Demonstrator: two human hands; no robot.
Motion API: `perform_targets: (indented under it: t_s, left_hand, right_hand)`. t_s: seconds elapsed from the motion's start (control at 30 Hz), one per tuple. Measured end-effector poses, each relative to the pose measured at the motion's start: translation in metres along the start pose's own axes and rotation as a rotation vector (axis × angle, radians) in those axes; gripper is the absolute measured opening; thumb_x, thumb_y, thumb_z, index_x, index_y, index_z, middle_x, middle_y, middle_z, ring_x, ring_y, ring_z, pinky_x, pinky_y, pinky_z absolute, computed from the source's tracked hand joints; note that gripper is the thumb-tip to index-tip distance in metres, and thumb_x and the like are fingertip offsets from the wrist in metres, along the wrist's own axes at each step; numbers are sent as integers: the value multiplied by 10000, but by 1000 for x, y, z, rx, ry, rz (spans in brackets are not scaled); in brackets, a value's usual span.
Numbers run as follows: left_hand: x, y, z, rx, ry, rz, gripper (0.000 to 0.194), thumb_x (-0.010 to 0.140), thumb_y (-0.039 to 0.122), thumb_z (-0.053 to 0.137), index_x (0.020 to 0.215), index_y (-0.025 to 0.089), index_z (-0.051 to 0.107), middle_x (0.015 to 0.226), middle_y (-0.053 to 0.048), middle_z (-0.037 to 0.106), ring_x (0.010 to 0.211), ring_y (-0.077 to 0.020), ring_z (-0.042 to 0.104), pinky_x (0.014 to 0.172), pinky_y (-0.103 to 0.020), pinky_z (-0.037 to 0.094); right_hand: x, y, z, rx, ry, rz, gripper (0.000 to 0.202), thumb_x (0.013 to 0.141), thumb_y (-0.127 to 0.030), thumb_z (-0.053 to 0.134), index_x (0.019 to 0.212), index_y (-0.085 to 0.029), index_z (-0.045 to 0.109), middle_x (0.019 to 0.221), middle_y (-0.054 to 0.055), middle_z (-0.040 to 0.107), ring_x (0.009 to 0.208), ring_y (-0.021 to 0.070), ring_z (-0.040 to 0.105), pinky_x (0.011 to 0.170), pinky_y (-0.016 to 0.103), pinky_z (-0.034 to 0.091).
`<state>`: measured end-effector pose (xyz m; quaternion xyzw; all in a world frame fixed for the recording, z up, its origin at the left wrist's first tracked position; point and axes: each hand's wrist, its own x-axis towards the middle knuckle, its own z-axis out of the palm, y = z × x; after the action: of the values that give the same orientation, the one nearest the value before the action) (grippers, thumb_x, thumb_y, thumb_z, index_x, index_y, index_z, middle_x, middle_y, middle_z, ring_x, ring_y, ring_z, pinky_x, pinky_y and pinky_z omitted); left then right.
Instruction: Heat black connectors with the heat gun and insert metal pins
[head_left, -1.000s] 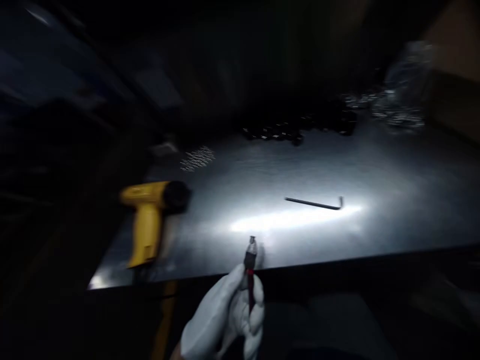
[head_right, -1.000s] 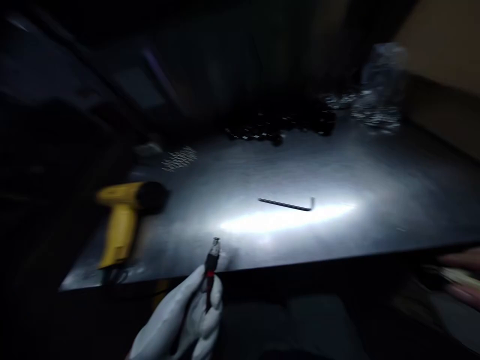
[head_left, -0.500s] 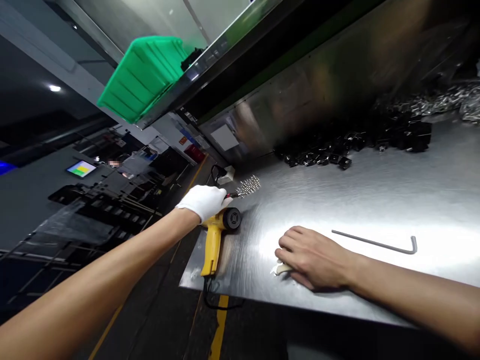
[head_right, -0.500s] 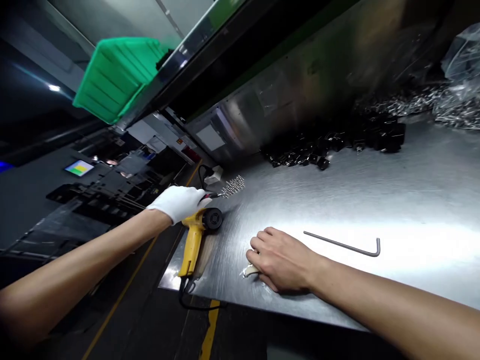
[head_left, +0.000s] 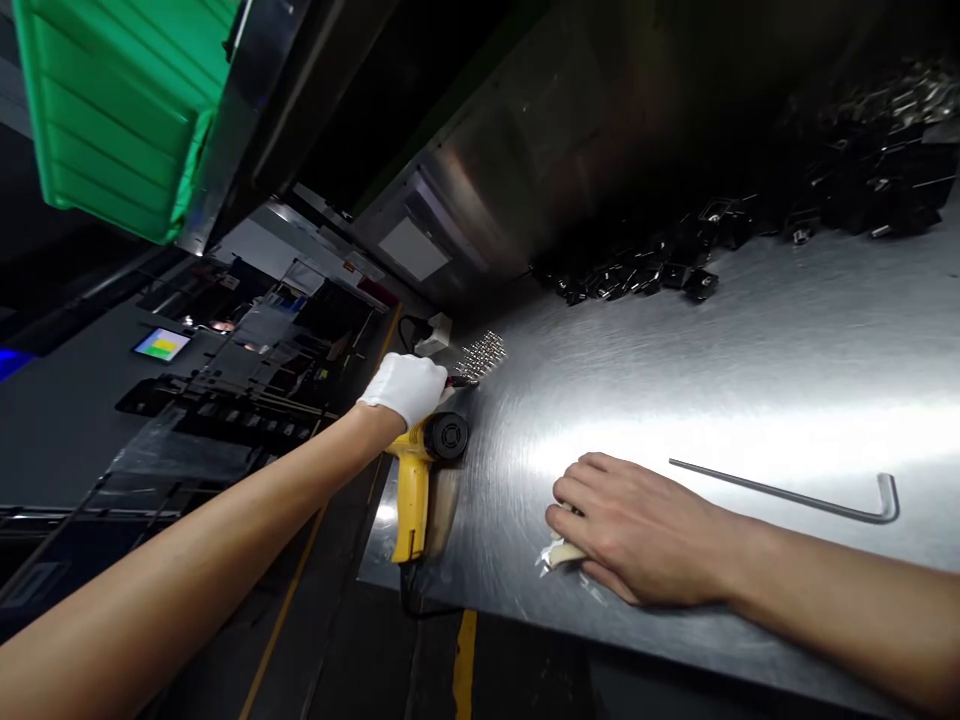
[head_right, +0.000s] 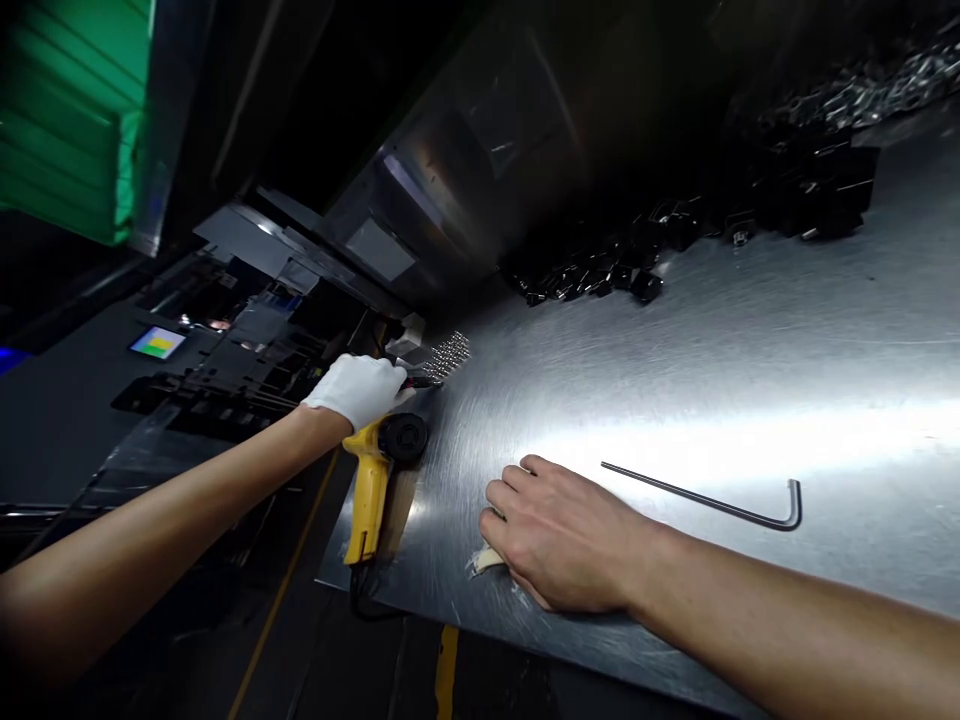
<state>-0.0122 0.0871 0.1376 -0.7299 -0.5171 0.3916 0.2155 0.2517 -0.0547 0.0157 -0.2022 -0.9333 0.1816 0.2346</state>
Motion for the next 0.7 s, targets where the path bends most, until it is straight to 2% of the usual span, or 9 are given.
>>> perform_targets:
  t_s: [0.2, 0.4, 0.53, 0.7]
  left_hand:
    - [3, 2, 5, 71, 54, -31, 410, 953, 418, 512, 1043, 58, 686, 1012, -245, 689, 969, -417, 646, 824, -483, 389]
    - [2, 2, 9, 206, 205, 14, 311, 940, 300, 524, 1058, 63, 687, 1026, -235, 655, 976, -400, 598, 920, -590, 336]
    - [1, 8, 12, 207, 261, 25, 278, 933, 165, 466, 1063, 79, 695, 1065, -233, 649, 1020, -382, 578, 996, -636, 267]
    - [-1, 11, 9, 208, 251, -22, 347, 940, 92, 361, 1044, 96, 692, 1056, -215, 649, 1009, -366, 576, 956, -611, 321]
  right_hand:
    - [-1, 1, 1, 21, 6, 11, 213, 985, -320, 524, 1052, -154, 639, 975, 62, 598, 905, 222, 523, 880, 422, 476]
    - [-1, 1, 2, 13, 8, 10, 215, 981, -331, 531, 1048, -156, 637, 978, 62, 596, 911, 225, 522, 880, 424, 476]
    - [-2, 1, 3, 14, 11, 15, 220, 982, -336, 534, 1057, -157, 637, 987, 61, 598, 923, 224, 525, 889, 423, 479]
    - [-2, 2, 2, 1, 10, 10, 219, 974, -343, 550, 1049, -157, 638, 982, 61, 599, 921, 224, 526, 904, 423, 482]
